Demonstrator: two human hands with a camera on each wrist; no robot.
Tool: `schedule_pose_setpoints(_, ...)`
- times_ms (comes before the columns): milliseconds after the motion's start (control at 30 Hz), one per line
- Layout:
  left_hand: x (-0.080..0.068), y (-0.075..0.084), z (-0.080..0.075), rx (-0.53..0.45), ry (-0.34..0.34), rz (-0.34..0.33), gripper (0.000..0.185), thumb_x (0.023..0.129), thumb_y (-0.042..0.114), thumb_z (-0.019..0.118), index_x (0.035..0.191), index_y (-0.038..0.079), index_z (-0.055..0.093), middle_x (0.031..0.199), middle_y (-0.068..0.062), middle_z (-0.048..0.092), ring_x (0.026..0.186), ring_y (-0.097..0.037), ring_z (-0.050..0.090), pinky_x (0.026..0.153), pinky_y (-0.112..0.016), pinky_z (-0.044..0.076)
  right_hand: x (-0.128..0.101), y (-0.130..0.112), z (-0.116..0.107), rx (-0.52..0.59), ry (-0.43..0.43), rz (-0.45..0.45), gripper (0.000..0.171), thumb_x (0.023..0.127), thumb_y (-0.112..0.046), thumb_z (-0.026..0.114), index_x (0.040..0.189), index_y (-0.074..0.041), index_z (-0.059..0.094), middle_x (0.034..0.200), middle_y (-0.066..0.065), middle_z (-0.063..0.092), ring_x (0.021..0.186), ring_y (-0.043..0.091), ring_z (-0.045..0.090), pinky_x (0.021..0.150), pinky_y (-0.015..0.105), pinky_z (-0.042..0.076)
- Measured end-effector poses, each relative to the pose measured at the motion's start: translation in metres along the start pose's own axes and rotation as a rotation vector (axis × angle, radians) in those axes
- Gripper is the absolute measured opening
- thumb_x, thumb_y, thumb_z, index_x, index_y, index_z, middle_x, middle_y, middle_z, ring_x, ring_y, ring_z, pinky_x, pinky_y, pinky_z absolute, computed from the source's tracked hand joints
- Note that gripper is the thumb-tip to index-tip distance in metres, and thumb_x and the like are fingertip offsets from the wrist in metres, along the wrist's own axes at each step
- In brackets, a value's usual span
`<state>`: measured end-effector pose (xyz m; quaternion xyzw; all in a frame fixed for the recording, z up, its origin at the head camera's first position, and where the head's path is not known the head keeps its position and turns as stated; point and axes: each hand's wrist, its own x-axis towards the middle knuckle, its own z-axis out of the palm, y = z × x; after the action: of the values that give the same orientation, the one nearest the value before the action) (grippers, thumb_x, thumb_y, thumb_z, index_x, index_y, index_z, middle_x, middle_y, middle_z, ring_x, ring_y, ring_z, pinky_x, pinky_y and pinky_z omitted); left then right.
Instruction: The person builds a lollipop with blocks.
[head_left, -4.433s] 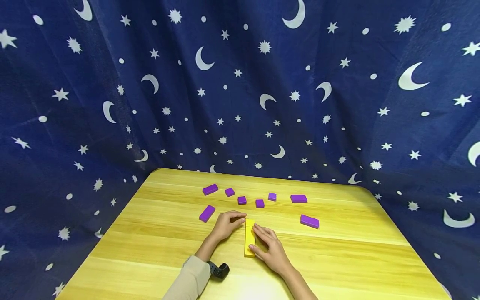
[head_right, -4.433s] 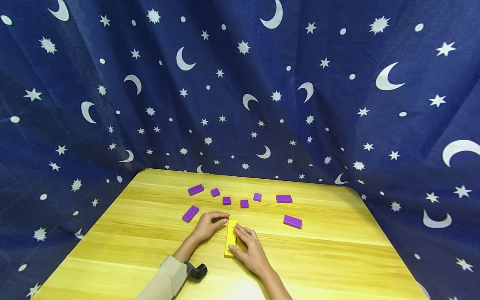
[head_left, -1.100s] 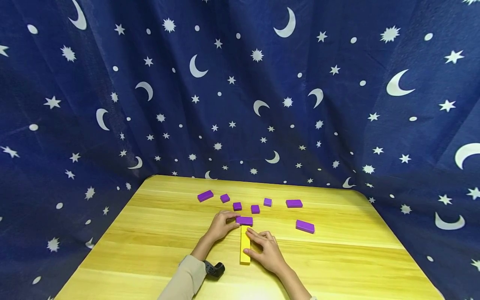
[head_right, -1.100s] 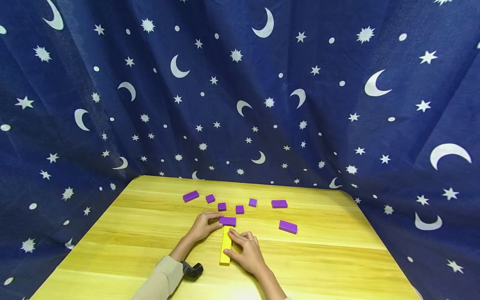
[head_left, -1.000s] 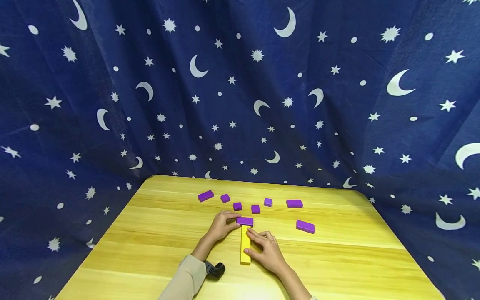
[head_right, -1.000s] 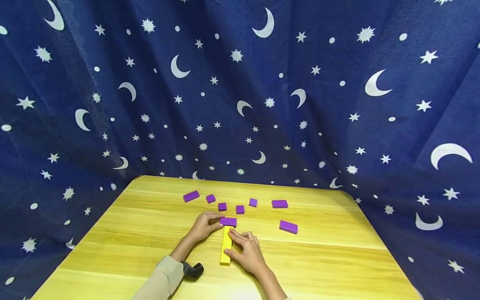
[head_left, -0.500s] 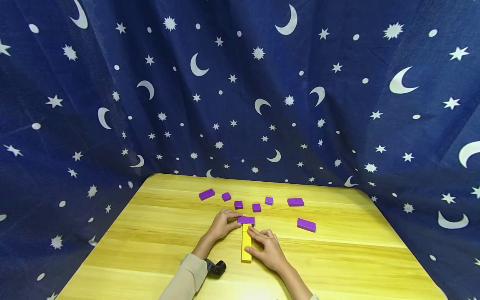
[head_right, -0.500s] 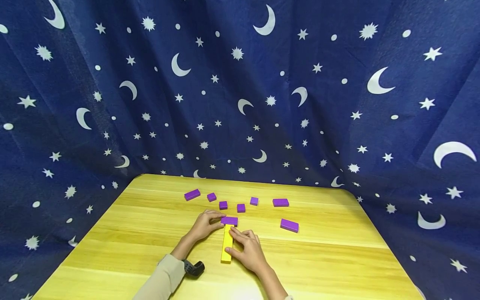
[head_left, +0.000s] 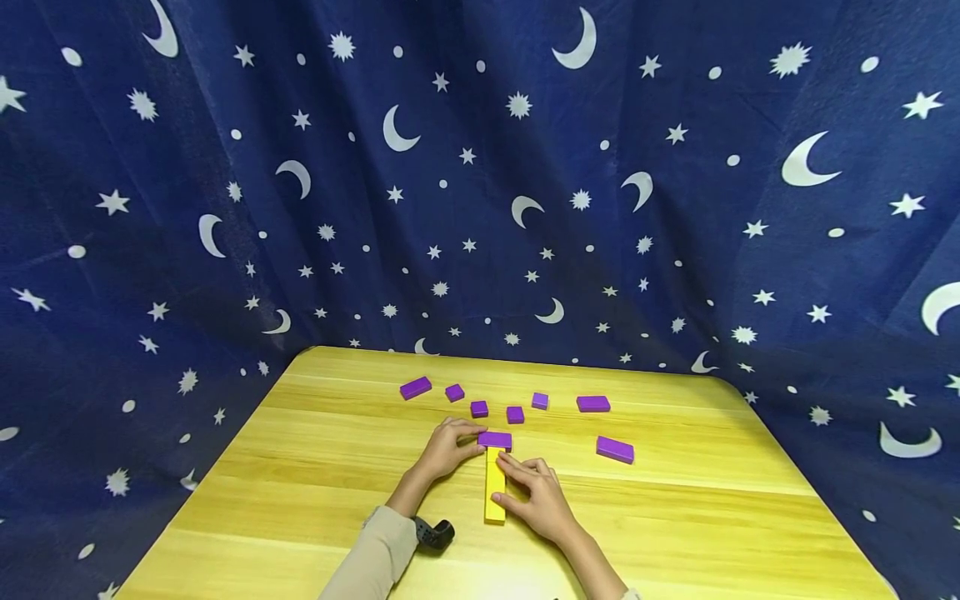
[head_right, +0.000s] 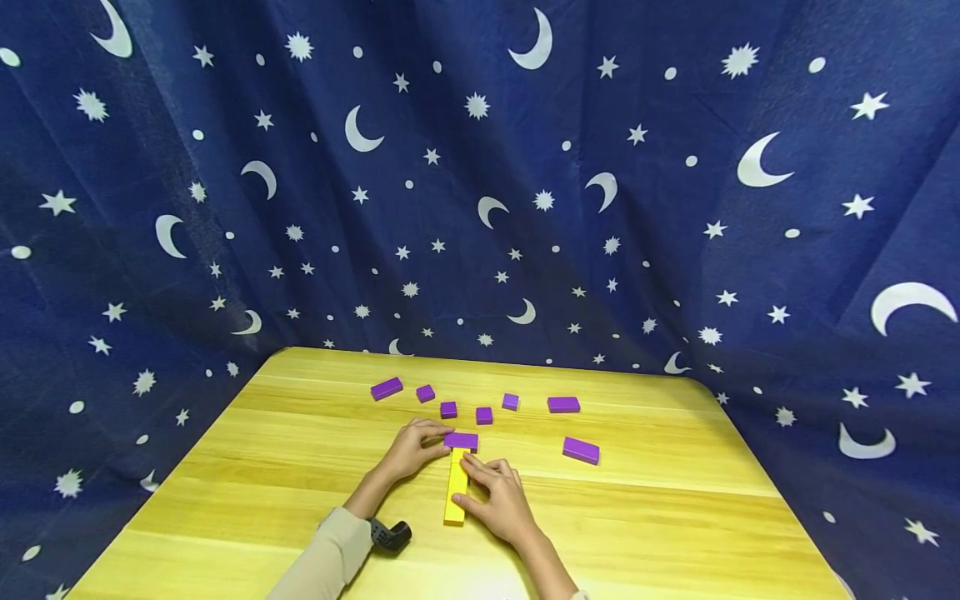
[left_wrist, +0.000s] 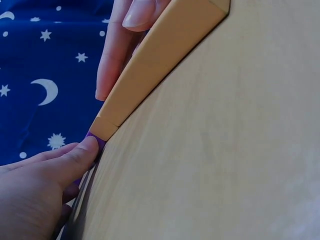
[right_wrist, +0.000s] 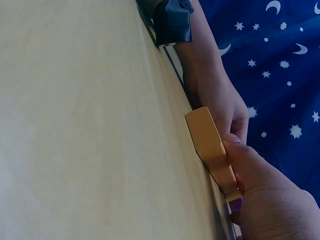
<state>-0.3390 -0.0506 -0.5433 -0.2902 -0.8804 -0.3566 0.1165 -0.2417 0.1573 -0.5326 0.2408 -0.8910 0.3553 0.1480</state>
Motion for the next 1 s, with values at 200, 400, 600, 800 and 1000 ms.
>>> schedule_pose_setpoints(200, 0.001, 0.000, 0.001, -0.001, 0.004, 0.003, 0.036, 0.085, 0.032, 0.066, 0.116, 0.015, 0.066, 0.113, 0.001, 0.063, 0.103, -0.016, 0.052, 0.090, -0.036, 0.043, 0.000, 0.000, 0.000, 0.005, 0.000, 0.002, 0.058, 0.080, -0.047, 0.066, 0.127, -0.013, 0.058, 0.134, -0.010, 0.049, 0.097, 0.007, 0.042, 0.081, 0.037, 0.038)
schedule_pose_setpoints(400, 0.000, 0.004, 0.000, 0.000, 0.016, 0.016, 0.036, 0.085, 0.032, 0.067, 0.115, 0.014, 0.067, 0.112, 0.000, 0.064, 0.102, -0.018, 0.052, 0.089, -0.037, 0.043, 0.000, -0.001, -0.001, 0.011, 0.000, 0.004, 0.058, 0.080, -0.047, 0.066, 0.127, -0.014, 0.058, 0.134, -0.011, 0.049, 0.098, 0.006, 0.042, 0.081, 0.037, 0.038)
schedule_pose_setpoints(600, 0.002, 0.001, -0.003, -0.065, 0.043, -0.018, 0.039, 0.082, 0.034, 0.069, 0.116, 0.015, 0.066, 0.114, -0.001, 0.063, 0.108, -0.020, 0.053, 0.094, -0.039, 0.042, 0.000, 0.001, 0.001, 0.003, 0.014, -0.014, 0.057, 0.080, -0.043, 0.068, 0.126, -0.012, 0.059, 0.133, -0.008, 0.050, 0.096, 0.006, 0.042, 0.080, 0.036, 0.037)
schedule_pose_setpoints(800, 0.008, -0.004, -0.009, -0.164, 0.133, -0.063, 0.031, 0.085, 0.027, 0.067, 0.112, 0.013, 0.068, 0.108, -0.003, 0.064, 0.098, -0.017, 0.060, 0.084, -0.033, 0.050, -0.001, 0.002, 0.004, 0.003, 0.022, -0.022, 0.056, 0.080, -0.042, 0.068, 0.126, -0.011, 0.059, 0.133, -0.007, 0.051, 0.095, 0.004, 0.041, 0.078, 0.034, 0.036)
schedule_pose_setpoints(1000, 0.026, -0.007, -0.015, -0.171, 0.230, -0.080, 0.023, 0.086, 0.013, 0.066, 0.107, 0.004, 0.069, 0.103, -0.008, 0.066, 0.086, -0.020, 0.062, 0.072, -0.030, 0.054, 0.000, 0.001, 0.002, 0.021, 0.010, 0.002, 0.057, 0.080, -0.043, 0.068, 0.126, -0.012, 0.058, 0.133, -0.007, 0.050, 0.095, 0.005, 0.041, 0.080, 0.036, 0.036)
